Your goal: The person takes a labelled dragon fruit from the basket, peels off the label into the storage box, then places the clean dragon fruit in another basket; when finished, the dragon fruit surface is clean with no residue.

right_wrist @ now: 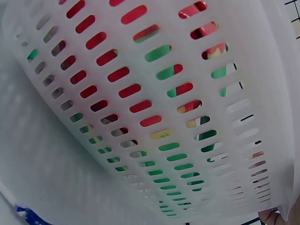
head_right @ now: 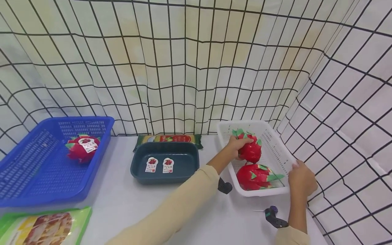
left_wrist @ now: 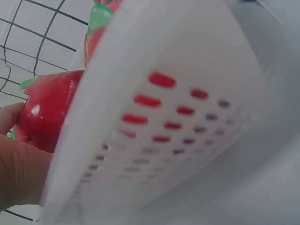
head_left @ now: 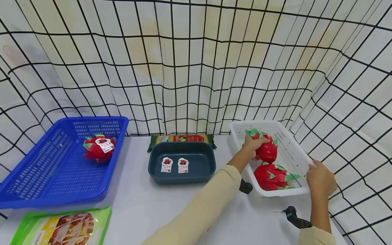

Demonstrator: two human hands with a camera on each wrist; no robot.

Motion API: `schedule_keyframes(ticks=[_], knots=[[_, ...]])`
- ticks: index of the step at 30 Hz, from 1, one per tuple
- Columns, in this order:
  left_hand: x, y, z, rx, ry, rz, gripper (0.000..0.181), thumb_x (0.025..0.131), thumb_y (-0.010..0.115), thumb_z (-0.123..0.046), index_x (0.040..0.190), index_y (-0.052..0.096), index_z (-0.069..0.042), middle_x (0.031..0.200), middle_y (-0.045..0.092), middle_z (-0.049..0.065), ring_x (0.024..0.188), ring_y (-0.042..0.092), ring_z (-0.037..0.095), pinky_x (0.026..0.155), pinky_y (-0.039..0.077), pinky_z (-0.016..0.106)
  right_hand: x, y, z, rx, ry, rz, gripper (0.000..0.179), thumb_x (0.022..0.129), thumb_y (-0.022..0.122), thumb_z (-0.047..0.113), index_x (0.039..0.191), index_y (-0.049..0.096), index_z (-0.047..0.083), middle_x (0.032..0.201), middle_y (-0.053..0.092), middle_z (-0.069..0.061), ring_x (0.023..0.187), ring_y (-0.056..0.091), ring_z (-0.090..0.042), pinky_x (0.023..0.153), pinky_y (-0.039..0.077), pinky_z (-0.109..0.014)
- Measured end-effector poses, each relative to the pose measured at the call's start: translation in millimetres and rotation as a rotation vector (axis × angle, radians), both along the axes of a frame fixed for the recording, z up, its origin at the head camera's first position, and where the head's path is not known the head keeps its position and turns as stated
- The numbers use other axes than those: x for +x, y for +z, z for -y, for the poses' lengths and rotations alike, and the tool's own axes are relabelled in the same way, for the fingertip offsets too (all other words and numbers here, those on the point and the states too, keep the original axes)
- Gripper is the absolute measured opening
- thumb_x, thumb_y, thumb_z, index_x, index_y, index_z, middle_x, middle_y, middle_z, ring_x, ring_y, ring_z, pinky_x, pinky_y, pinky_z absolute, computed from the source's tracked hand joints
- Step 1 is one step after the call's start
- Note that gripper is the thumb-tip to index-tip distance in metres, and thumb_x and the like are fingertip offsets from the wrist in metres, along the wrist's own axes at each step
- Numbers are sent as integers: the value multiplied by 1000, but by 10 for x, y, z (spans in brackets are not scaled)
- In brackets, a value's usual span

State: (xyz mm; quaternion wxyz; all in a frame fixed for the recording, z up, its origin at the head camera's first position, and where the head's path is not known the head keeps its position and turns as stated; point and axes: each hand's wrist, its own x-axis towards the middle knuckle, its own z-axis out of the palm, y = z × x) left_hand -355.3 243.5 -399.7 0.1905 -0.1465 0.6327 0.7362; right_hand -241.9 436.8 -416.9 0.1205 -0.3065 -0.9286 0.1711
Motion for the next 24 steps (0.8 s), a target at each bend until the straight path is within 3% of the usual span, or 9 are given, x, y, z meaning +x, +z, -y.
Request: schedule_keyframes(ticks=[8, 14, 24], knots=[[-88, 35, -238, -151, 4, 33, 56, 76, 82, -27, 122, 53, -13, 114, 52, 11, 112, 51, 30, 86, 56, 53, -14, -14, -51, -13, -2, -4, 47, 105, 35, 26, 145, 41, 3, 130, 51, -36, 98, 57, -54, 64, 45, -53], [-143, 58, -384, -165, -4, 63, 52, 75, 83, -22, 117, 56, -8, 114, 52, 13, 115, 51, 32, 91, 52, 59, -16, -24, -73, -20, -3, 4, 47, 105, 35, 26, 145, 42, 4, 131, 50, -36, 101, 56, -55, 65, 45, -54], [-253, -84, -642, -157, -37, 96, 36, 82, 77, -10, 111, 57, -5, 114, 59, 13, 117, 56, 33, 94, 49, 62, -8, -37, -77, -19, 0, -30, 45, 103, 38, 23, 143, 45, 3, 129, 53, -35, 104, 55, -55, 66, 45, -56]])
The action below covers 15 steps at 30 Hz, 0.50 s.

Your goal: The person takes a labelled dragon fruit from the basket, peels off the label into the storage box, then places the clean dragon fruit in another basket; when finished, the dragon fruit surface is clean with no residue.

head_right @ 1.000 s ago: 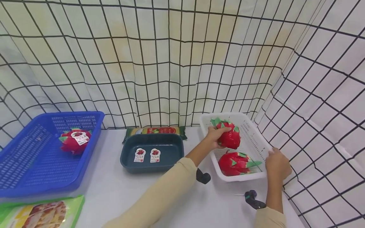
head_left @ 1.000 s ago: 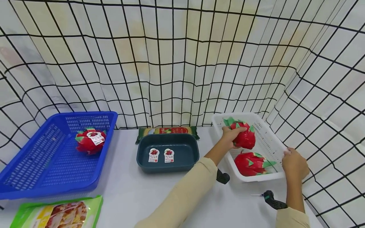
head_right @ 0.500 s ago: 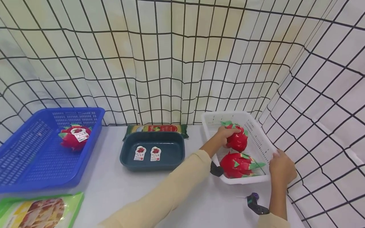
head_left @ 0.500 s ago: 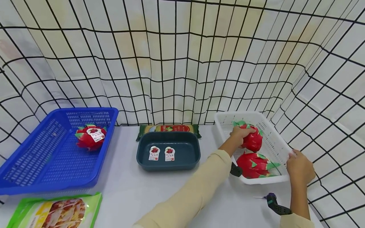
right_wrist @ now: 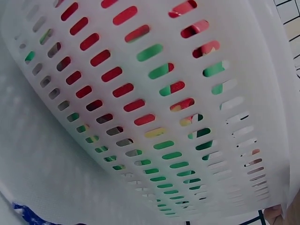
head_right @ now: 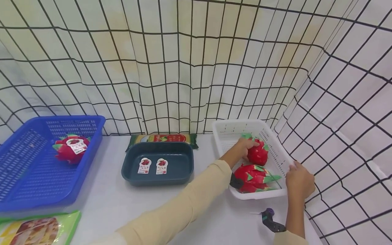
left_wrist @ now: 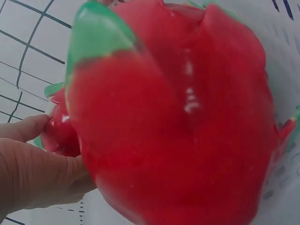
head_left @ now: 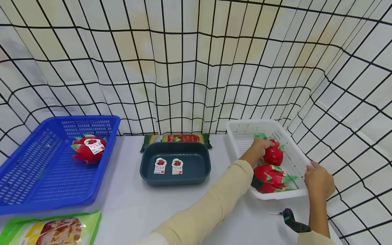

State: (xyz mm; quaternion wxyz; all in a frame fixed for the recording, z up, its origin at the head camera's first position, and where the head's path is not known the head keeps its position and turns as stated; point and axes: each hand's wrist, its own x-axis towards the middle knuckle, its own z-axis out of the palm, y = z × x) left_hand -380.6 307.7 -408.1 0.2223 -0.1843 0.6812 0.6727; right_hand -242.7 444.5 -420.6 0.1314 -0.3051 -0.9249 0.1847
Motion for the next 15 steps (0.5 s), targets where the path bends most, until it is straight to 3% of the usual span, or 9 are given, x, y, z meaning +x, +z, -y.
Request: schedule_keyframes(ticks=[10, 15], knots=[[-65, -4, 4, 129, 30, 36, 35, 85, 72, -6, 116, 56, -5, 121, 57, 18, 124, 51, 41, 86, 47, 70, 8, 40, 49, 7, 15, -9, 45, 102, 39, 23, 141, 46, 2, 128, 53, -36, 101, 56, -56, 61, 45, -53], [-5, 79, 63, 158, -31, 68, 27, 86, 68, -6, 110, 58, 1, 118, 57, 21, 122, 52, 46, 83, 49, 67, 22, 35, 6, -1, 16, 6, 46, 102, 39, 23, 142, 45, 2, 129, 52, -36, 102, 55, -56, 62, 46, -54]])
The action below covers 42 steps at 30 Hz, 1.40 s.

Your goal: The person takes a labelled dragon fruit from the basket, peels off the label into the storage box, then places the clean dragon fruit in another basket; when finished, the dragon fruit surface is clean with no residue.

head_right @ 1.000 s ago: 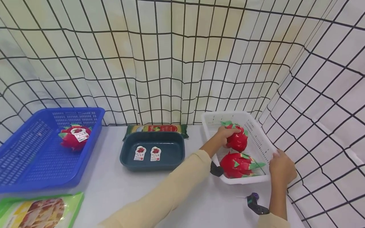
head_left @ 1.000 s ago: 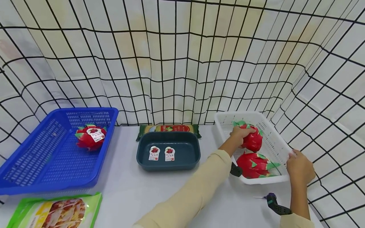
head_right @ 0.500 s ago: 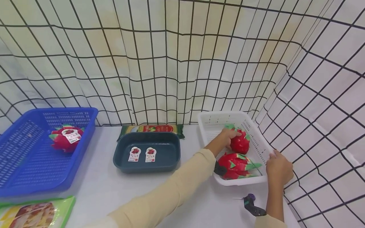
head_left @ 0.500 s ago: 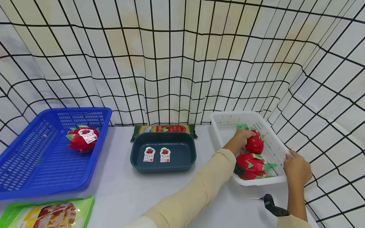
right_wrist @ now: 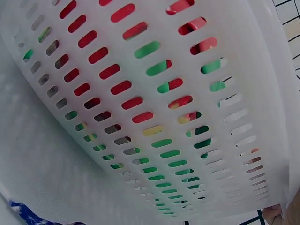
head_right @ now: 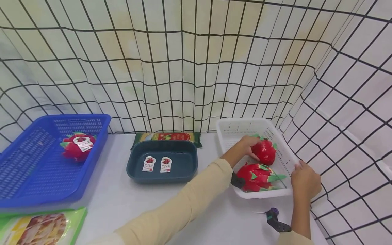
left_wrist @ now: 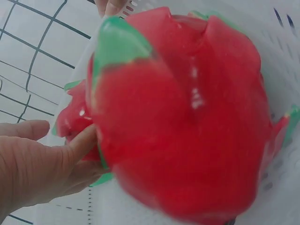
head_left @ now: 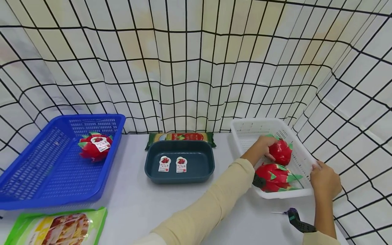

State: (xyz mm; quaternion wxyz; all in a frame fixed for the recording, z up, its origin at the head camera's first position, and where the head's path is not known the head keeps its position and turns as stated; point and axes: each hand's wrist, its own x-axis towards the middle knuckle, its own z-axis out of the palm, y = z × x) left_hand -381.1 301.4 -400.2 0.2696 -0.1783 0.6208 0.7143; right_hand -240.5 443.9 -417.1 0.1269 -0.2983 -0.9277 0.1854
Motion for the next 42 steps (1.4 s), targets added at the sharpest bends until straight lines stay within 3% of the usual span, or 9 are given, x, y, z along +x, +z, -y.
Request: schedule_keyframes(ticks=[3, 12, 18, 21, 29, 36, 42], knots=[[43, 76, 25, 17, -32, 6, 23, 85, 66, -7, 105, 58, 0, 114, 58, 20, 119, 53, 45, 84, 50, 66, 24, 20, -38, -4, -5, 9, 46, 103, 37, 24, 142, 45, 2, 130, 51, -35, 103, 55, -56, 63, 46, -55], [60, 155, 92, 12, -28, -20, 20, 85, 63, -7, 103, 59, 0, 114, 60, 19, 120, 52, 45, 86, 48, 69, 73, 39, -68, -21, -5, 25, 47, 103, 35, 25, 143, 43, 2, 133, 49, -35, 108, 52, -58, 67, 45, -57], [55, 223, 156, -24, -35, -48, 25, 85, 63, -9, 109, 59, 0, 111, 61, 16, 114, 57, 41, 86, 49, 68, 75, 47, -61, -25, -12, 31, 47, 103, 34, 25, 144, 42, 2, 133, 48, -35, 107, 52, -57, 68, 45, -58], [70, 275, 227, -42, -53, -97, 31, 85, 61, -10, 114, 58, -1, 109, 61, 14, 111, 59, 36, 88, 50, 66, 55, 34, -48, -27, -4, 37, 48, 104, 35, 26, 144, 41, 1, 132, 49, -36, 105, 52, -56, 69, 45, -57], [182, 404, 495, -143, -166, -254, 30, 88, 58, -19, 112, 66, -1, 109, 68, 14, 106, 66, 32, 92, 52, 57, -1, 28, -6, -31, 12, 44, 48, 104, 35, 26, 145, 41, 2, 131, 50, -36, 105, 53, -56, 69, 44, -56], [282, 451, 810, -132, -265, -267, 40, 91, 62, -23, 129, 55, -10, 118, 58, 9, 117, 53, 38, 96, 50, 57, 7, 17, 3, -39, 18, 67, 49, 104, 34, 27, 146, 39, 1, 131, 49, -37, 103, 53, -55, 68, 44, -55], [480, 521, 1170, -150, -371, -322, 46, 93, 64, -25, 135, 49, -14, 126, 57, 13, 112, 60, 36, 93, 53, 51, 17, 43, 20, -32, 13, 68, 49, 104, 33, 27, 146, 38, 1, 130, 49, -38, 103, 53, -55, 70, 44, -56]])
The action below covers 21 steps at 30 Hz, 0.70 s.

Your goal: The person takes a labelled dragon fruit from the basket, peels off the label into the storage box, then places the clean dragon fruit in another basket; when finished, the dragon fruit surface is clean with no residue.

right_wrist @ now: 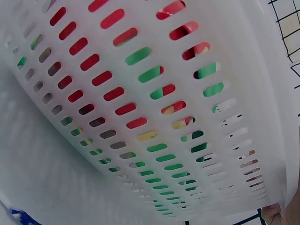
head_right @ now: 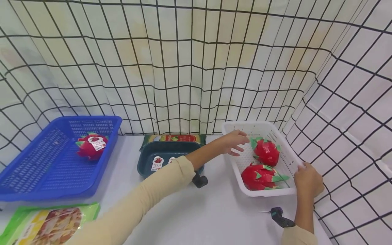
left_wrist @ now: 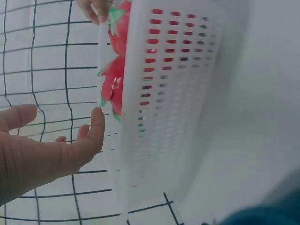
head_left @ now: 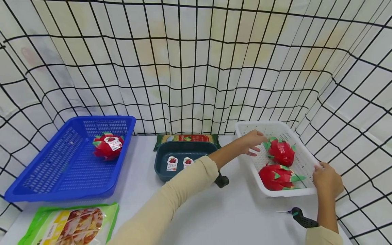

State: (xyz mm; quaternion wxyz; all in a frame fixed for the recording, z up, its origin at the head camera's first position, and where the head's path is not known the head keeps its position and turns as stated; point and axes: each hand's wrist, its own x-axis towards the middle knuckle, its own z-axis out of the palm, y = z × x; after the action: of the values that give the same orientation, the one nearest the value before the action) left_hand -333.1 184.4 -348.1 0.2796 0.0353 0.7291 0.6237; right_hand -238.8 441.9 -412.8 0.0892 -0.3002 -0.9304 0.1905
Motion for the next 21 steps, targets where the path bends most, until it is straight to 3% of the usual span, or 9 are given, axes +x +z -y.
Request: schedule_keyframes(ticks=[7, 12, 21], knots=[[336, 76, 397, -40, -127, 21, 47, 92, 67, -24, 133, 45, -19, 122, 60, 11, 109, 63, 32, 95, 52, 48, 40, 7, -15, -16, 30, -38, 51, 103, 33, 27, 143, 40, -4, 124, 52, -38, 95, 55, -52, 64, 43, -52], [560, 93, 614, -86, -218, 6, 49, 91, 68, -27, 135, 46, -21, 117, 63, 5, 104, 65, 26, 92, 54, 46, 72, 24, -38, -53, 22, -99, 50, 101, 35, 24, 141, 40, -7, 129, 50, -38, 103, 52, -53, 68, 40, -53], [985, -20, 1282, -119, -370, -97, 46, 94, 64, -28, 136, 46, -20, 116, 65, 2, 99, 65, 20, 81, 59, 36, 117, 22, 31, -77, 47, -204, 45, 100, 40, 18, 134, 47, -10, 129, 51, -38, 110, 50, -55, 80, 41, -62]])
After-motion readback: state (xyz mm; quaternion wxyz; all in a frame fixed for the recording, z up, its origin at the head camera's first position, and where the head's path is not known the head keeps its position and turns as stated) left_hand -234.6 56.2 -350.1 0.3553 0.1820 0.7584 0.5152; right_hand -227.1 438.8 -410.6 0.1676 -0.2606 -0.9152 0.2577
